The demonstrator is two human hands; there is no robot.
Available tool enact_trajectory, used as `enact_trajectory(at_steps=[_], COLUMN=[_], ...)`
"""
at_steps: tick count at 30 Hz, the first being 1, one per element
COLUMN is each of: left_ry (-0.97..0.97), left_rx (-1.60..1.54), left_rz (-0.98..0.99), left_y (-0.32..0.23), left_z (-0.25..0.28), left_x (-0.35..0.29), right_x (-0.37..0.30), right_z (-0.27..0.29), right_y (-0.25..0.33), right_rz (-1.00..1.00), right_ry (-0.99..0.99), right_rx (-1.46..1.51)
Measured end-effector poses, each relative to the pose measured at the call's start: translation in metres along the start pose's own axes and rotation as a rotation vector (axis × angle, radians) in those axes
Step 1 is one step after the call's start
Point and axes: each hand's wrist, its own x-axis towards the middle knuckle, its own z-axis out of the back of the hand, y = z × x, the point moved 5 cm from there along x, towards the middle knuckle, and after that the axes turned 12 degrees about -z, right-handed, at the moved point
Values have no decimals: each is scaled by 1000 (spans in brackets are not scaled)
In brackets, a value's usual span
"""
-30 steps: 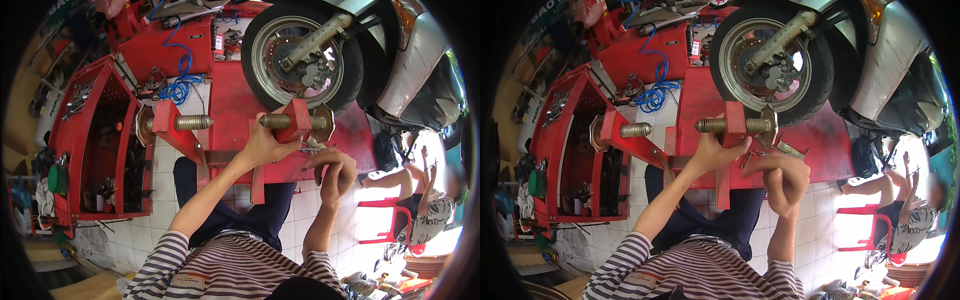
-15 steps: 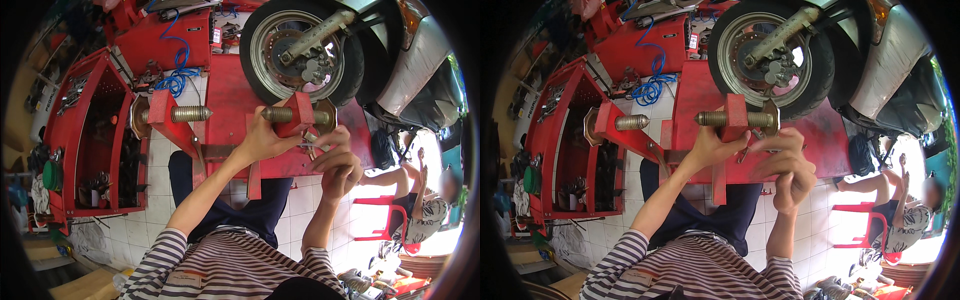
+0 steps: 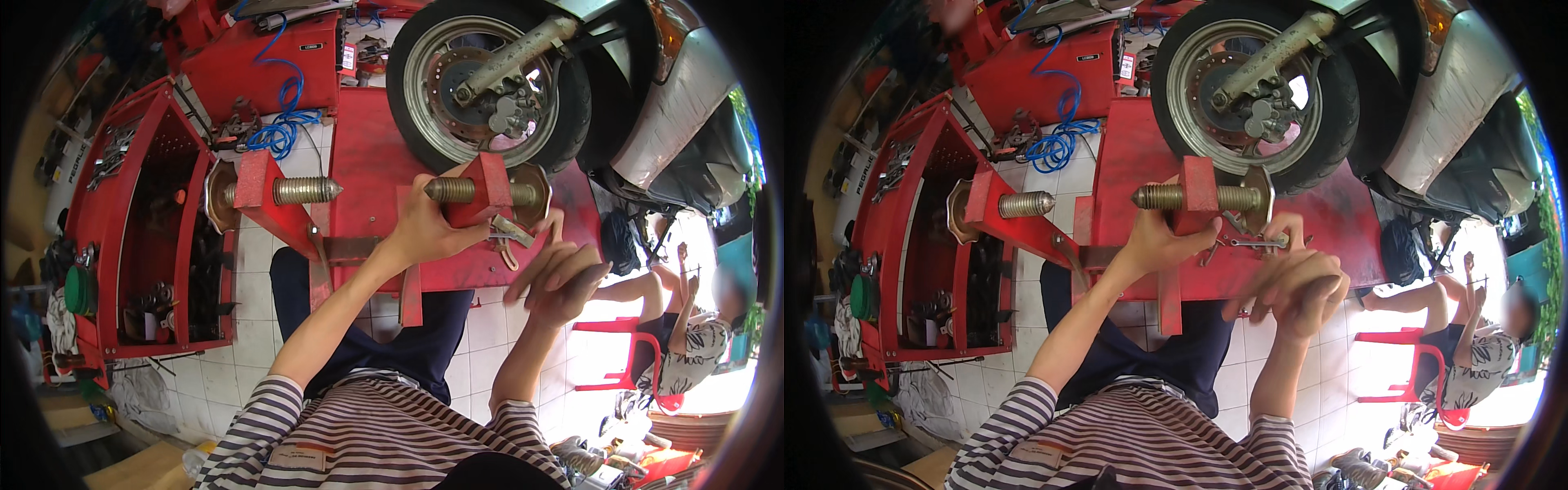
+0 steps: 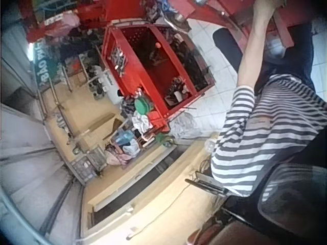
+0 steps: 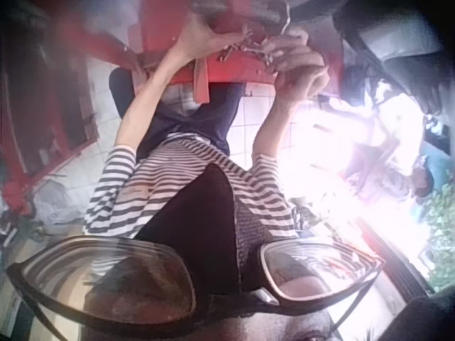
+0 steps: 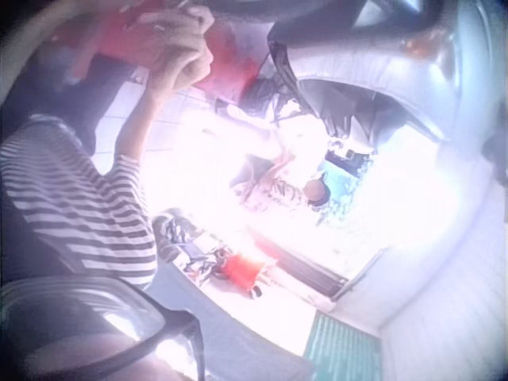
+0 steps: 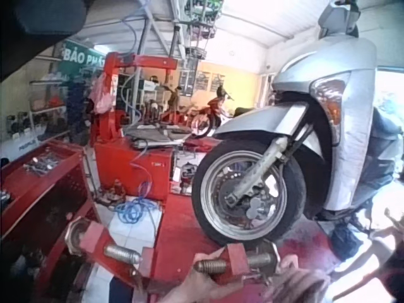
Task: The person turns the large threaded bolts on a red metal clamping jig attached to a motorcycle wheel, spinning the handles and adjusting the position of the clamp by hand.
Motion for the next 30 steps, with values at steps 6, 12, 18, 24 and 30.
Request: enact_trajectory(at_steps=[6,12,18,24,30], left_ry=[44,-7,51,25,43], left_rx=[-133,-129,-146,-151,-40], left_rz=[137,122,303,351,293], left_y=[-4,-7,3,4,21], left_z=[3,3,0,0,0], left_x=[2,3,4,3,-5], right_x=[29,26,27,40,25], right_z=[-8,-13,7,-16,4], right_y=[3,28,22,14,24], right_rz=[-334,109,-162,-193,-66], right_ry=[-275,137,-415,-151,-3], right_rx=[-398,-157,-494,-317,20])
